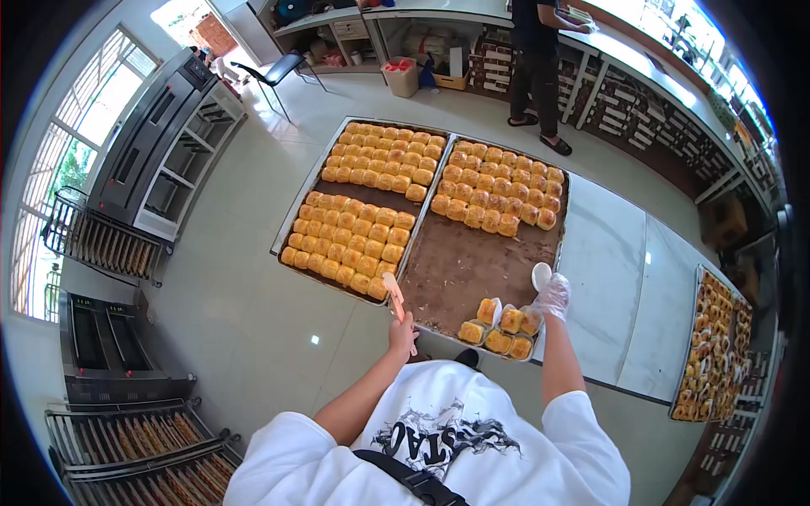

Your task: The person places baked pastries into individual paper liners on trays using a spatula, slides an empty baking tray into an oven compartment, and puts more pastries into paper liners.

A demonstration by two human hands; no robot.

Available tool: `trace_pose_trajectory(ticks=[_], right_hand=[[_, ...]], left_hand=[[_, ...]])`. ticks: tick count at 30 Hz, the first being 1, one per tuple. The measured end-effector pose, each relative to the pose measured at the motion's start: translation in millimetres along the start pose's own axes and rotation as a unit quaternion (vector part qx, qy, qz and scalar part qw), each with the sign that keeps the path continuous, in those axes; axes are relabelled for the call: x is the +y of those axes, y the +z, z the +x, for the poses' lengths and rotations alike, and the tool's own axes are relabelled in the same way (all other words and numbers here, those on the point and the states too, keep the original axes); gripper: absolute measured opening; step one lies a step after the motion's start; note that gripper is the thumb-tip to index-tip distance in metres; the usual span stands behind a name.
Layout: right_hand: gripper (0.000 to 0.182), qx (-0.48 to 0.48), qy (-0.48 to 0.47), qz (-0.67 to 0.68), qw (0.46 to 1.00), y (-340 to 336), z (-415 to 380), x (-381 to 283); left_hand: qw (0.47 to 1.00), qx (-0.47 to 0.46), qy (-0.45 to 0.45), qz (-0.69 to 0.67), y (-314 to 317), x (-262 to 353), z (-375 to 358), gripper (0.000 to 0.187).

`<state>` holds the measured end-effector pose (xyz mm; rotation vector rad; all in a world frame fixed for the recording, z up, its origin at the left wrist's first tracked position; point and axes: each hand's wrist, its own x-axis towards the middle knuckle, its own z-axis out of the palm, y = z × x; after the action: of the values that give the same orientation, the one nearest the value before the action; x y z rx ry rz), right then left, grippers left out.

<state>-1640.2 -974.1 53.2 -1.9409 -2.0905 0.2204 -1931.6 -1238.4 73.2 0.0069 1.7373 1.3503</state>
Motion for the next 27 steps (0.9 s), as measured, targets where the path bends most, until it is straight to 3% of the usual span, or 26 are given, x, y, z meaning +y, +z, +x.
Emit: trace_pose_trajectory(ticks=[3,6,9,10,13,16,21,24,27], right_hand=[[0.02,-0.088,0.064,0.102,0.989,-14,2,1],[0.02,-0.082,-0.039,0.033,0.995,-40,-4,5],[0.019,-0.067,-0.051,0.008,0.996,-37,-6,27],[0.01,-0.046,-0.05,0.006,0.998,-33,-10,33],[0.013,-0.044,0.109,0.108,0.987,-33,-18,58],[0.017,-0.046,0.14,0.108,0.983,-29,-40,73],[0.02,-0.121,0.195,0.104,0.968,-8,-86,49],[0.022,-0.155,0.24,0.168,0.944,-6,-122,12],[0.024,-0.167,0.286,0.224,0.917,-7,-148,-24]], left_hand=[[1.0,0.0,-0.004,0.014,9,2,-7,0.031],[0.999,-0.014,-0.022,-0.019,13,0,-9,0.03],[0.999,-0.032,-0.03,-0.017,23,-2,-11,0.029],[0.999,-0.039,-0.03,-0.008,26,0,-6,0.029],[0.998,-0.066,-0.02,-0.001,44,15,-2,0.029],[0.994,-0.105,-0.011,-0.012,55,46,23,0.028],[0.963,-0.027,0.169,0.209,60,83,72,0.033],[0.944,-0.066,0.211,0.244,55,85,59,0.037],[0.954,-0.085,0.199,0.208,38,60,65,0.037]])
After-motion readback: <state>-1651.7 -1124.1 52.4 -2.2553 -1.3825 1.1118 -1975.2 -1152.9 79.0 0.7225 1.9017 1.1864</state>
